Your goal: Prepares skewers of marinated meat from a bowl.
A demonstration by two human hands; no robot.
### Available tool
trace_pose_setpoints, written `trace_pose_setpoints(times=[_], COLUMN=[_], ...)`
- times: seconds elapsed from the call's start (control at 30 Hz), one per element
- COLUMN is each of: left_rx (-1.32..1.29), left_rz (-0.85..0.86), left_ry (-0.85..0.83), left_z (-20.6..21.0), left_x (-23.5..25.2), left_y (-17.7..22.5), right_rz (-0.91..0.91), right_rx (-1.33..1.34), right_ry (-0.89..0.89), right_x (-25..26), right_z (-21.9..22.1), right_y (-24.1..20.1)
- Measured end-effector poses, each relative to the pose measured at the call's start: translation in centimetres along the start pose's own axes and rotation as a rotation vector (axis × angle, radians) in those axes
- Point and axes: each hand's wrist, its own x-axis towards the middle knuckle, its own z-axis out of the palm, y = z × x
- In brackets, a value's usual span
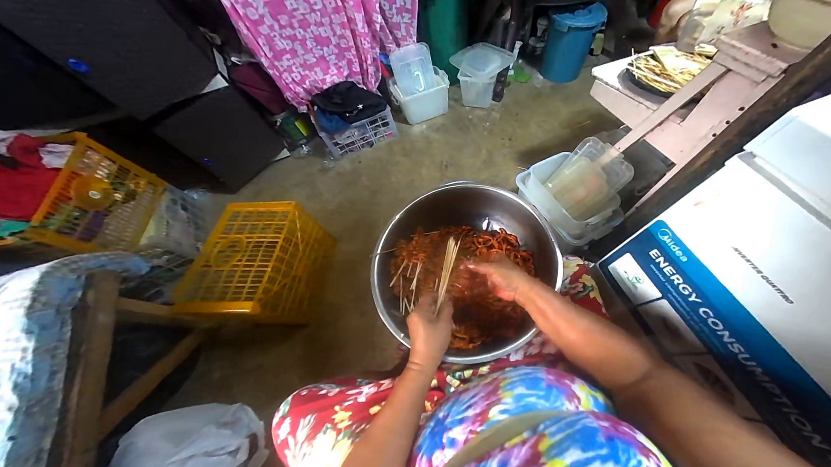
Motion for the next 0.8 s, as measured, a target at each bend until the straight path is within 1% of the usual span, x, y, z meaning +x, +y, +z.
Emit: trace_pose_setpoints(times=[0.07,0.13,0.2,0.27,0.33,0.4,0.47,0.53,0.57,0.63,0.73,0.8], left_rx=[-0.006,-0.001,0.012,0.023,0.028,0.039,0.032,0.015,0.006,-0.001,-0.006,-0.023], left_rz=[0.013,0.029,0.037,0.043,0.042,0.031,0.030,0.033,0.035,0.038,0.044,0.057], left_ry=[0.034,0.056,0.057,0.051,0.043,0.034,0.037,0.044,0.048,0.056,0.054,0.050], left_z=[0.0,0.1,0.1,0.1,0.1,0.0,0.1,0.1,0.1,0.1,0.1,0.1], left_x=[0.0,0.1,0.2,0.2,0.1,0.0,0.1,0.2,0.2,0.2,0.1,0.1], left_y=[-0.1,-0.4,-0.5,-0.4,-0.3,-0.1,-0.1,-0.2,-0.3,-0.4,-0.3,-0.4], right_rz=[-0.106,-0.136,-0.069,0.053,0.139,0.172,0.141,0.035,-0.049,-0.197,-0.252,-0.272], right_rx=[-0.329,-0.678,-1.006,-1.268,-1.448,-1.534,-1.522,-1.408,-1.302,-1.006,-0.514,-0.319], right_ry=[0.093,0.100,-0.008,-0.132,-0.206,-0.256,-0.271,-0.249,-0.214,-0.115,-0.014,-0.020], right_x=[1.1,1.8,2.0,1.5,0.6,0.1,0.1,0.6,0.9,1.4,1.7,1.9], right_z=[-1.6,-2.9,-2.7,-1.4,0.3,1.3,1.3,0.1,-0.7,-2.1,-3.1,-3.2], right_y=[0.0,0.3,0.3,0.3,0.6,0.8,0.8,0.5,0.3,-0.1,-0.2,-0.2])
